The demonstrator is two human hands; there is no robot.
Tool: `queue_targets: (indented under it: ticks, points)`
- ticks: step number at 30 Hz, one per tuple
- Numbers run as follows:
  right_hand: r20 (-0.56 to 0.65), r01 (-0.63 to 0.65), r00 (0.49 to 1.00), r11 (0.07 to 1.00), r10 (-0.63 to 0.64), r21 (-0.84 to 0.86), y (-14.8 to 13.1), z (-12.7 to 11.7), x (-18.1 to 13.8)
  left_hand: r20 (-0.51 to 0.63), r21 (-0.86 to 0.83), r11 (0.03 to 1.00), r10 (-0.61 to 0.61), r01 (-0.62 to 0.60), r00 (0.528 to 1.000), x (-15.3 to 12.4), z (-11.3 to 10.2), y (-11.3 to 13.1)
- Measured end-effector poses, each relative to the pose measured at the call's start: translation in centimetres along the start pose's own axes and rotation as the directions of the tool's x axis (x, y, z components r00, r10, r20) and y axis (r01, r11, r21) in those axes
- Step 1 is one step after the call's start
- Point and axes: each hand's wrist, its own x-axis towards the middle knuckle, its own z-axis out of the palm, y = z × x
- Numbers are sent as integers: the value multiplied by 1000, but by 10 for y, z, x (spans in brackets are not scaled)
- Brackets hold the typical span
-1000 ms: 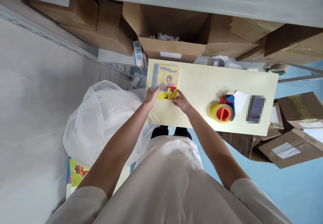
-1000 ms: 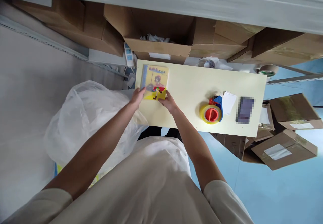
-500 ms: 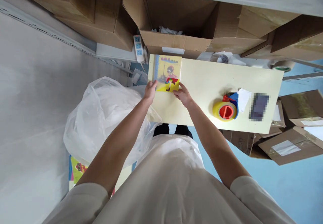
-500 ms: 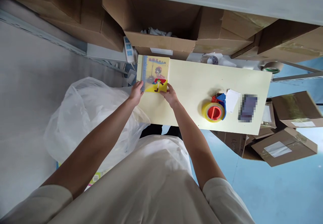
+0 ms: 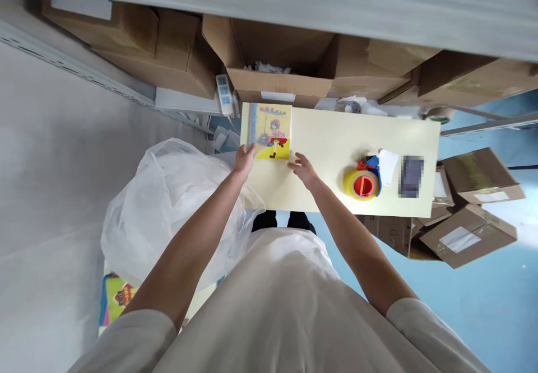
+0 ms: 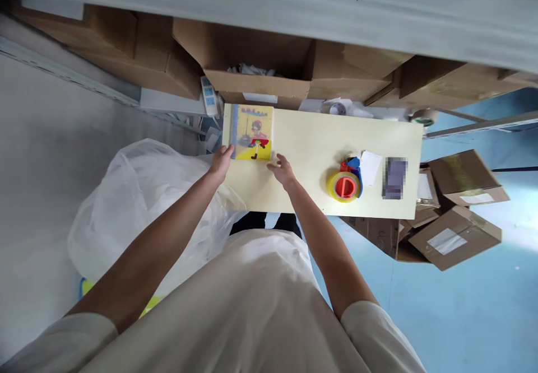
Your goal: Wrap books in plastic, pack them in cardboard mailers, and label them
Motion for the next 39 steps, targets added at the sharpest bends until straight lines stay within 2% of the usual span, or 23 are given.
queue_targets:
  ticks: [3,8,11,15,18,20,23,27,29,31,33,35,39]
  points:
    - [-16,-25,1000,1000,25,0,13,-23,-38,19,35,999,17,-18,1000,-23,-8,4]
    - [-9,-109,994,988,111,113,47,-60,-97,173,111,994,-32,12,984,-67,-23,-12]
    - [-8,-116,993,989,117,90,61,-71,-114,250,71,996,-71,55,966,-92,-32,-29]
    - [24,-29,999,997,31,-77,62,-71,-118,273,-23,996,-77,86,959,-125,-37,-43]
    - [149,94,987,977,-66,-193,56,-69,-110,204,-85,994,-54,73,977,-155,-36,-43]
    - [267,166,958,957,-100,-236,52,-68,-103,116,-114,993,-23,37,993,-179,-35,-42]
    - [417,218,906,928,-77,-303,47,-66,-92,-52,-93,996,-16,11,999,-226,-31,-49]
    - [559,297,829,860,-16,-415,43,-56,-86,-252,-3,996,-85,87,964,-300,-19,-77]
    - [626,353,780,828,-3,-436,42,-44,-90,-334,0,990,-134,143,933,-338,-14,-94]
    - [695,414,719,796,12,-442,42,-25,-97,-436,-39,982,-184,186,881,-372,-11,-112]
    - [774,498,633,764,3,-410,45,0,-109,-549,-94,972,-230,213,804,-400,-11,-128]
    - [850,585,526,738,-30,-337,49,30,-124,-645,-145,962,-268,230,715,-426,-14,-144]
    - [952,704,307,676,-16,-216,70,92,-171,-772,-264,932,-358,247,525,-480,-23,-177]
